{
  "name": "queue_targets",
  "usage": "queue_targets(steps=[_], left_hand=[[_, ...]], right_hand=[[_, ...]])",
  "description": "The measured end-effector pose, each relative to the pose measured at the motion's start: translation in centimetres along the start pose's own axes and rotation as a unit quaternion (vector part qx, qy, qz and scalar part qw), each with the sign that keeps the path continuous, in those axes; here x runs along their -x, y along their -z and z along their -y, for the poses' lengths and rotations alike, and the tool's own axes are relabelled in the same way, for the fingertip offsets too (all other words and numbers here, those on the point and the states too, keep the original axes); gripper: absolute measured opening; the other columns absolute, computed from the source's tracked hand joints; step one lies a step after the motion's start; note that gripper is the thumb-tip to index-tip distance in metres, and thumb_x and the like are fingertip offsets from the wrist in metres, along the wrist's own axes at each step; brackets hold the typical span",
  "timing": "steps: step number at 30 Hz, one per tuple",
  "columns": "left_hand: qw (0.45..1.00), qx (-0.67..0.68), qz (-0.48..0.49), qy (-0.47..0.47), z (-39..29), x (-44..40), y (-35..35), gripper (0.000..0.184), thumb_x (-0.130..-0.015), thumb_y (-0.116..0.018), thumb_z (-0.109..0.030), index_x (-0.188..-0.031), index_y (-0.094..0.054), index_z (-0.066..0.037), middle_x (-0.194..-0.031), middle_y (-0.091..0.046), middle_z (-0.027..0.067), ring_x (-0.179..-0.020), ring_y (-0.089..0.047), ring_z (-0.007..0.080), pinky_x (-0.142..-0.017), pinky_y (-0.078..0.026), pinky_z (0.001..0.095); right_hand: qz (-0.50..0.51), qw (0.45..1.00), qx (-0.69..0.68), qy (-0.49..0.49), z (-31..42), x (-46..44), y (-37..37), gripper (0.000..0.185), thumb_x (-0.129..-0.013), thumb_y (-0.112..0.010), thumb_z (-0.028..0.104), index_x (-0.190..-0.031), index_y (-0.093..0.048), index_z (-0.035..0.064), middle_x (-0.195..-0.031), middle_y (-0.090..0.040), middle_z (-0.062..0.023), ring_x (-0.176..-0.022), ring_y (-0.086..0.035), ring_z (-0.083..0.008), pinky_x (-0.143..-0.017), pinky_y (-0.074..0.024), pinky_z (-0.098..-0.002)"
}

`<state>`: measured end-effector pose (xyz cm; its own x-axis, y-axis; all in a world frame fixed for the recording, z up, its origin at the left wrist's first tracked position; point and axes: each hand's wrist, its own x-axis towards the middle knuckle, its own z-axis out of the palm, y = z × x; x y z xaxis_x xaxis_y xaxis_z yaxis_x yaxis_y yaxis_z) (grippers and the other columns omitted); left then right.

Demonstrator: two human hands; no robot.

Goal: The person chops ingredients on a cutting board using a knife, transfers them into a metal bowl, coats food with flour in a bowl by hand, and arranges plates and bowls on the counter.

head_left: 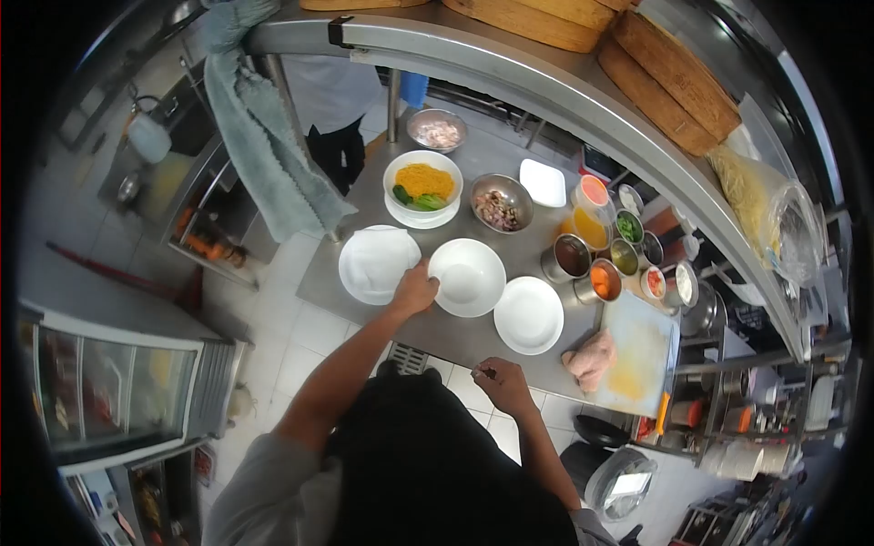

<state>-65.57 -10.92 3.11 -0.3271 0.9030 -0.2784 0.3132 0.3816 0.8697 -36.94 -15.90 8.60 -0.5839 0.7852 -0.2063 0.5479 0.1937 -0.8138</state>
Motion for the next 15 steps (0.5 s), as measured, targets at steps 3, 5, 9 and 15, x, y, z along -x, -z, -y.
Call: queue_targets(steps=[3, 5, 9, 15], left_hand=[[0.999, -0.006, -0.037, 0.007, -0.7, 0.6, 0.2, 0.044, -0.088, -0.056, -0.011, -0.129, -0.052, 0.006, -0.079, -0.070, 0.0235, -0.053, -0.068, 0.0323, -0.059, -0.059, 0.0455], [0.997, 0.025, -0.068, -0.001, 0.8, 1.8, 1.7, 0.048, -0.089, -0.057, -0.012, -0.133, -0.051, 0.007, -0.077, -0.070, 0.0235, -0.052, -0.068, 0.0310, -0.057, -0.058, 0.0445], [0.981, 0.126, -0.148, -0.008, 4.6, 3.9, 7.3, 0.052, -0.094, -0.055, -0.009, -0.143, -0.046, 0.005, -0.067, -0.065, 0.0119, -0.046, -0.060, 0.0173, -0.042, -0.049, 0.0334], [0.973, 0.140, -0.179, 0.025, 9.0, 3.8, 11.7, 0.045, -0.097, -0.056, -0.014, -0.137, -0.052, 0.006, -0.067, -0.064, 0.0114, -0.045, -0.059, 0.0161, -0.039, -0.046, 0.0310]], right_hand=[[0.009, 0.999, -0.010, 0.037, -0.8, -1.0, 1.1, 0.023, -0.086, -0.072, 0.019, -0.090, -0.069, -0.0037, -0.078, -0.068, -0.0193, -0.070, -0.066, -0.0328, -0.066, -0.0507, -0.0394], [0.018, 0.999, -0.012, 0.034, -1.5, -0.8, 1.6, 0.022, -0.085, -0.072, 0.018, -0.089, -0.069, -0.0037, -0.078, -0.068, -0.0194, -0.070, -0.066, -0.0333, -0.066, -0.0506, -0.0397], [0.036, 0.999, -0.001, 0.030, -2.0, -1.1, 2.8, 0.022, -0.084, -0.072, 0.018, -0.090, -0.069, -0.0031, -0.079, -0.067, -0.0183, -0.071, -0.066, -0.0318, -0.066, -0.0504, -0.0390], [0.068, 0.997, -0.032, 0.025, -2.3, -2.5, 3.0, 0.021, -0.085, -0.072, 0.019, -0.089, -0.069, -0.0020, -0.076, -0.065, -0.0153, -0.068, -0.064, -0.0274, -0.065, -0.0493, -0.0374]])
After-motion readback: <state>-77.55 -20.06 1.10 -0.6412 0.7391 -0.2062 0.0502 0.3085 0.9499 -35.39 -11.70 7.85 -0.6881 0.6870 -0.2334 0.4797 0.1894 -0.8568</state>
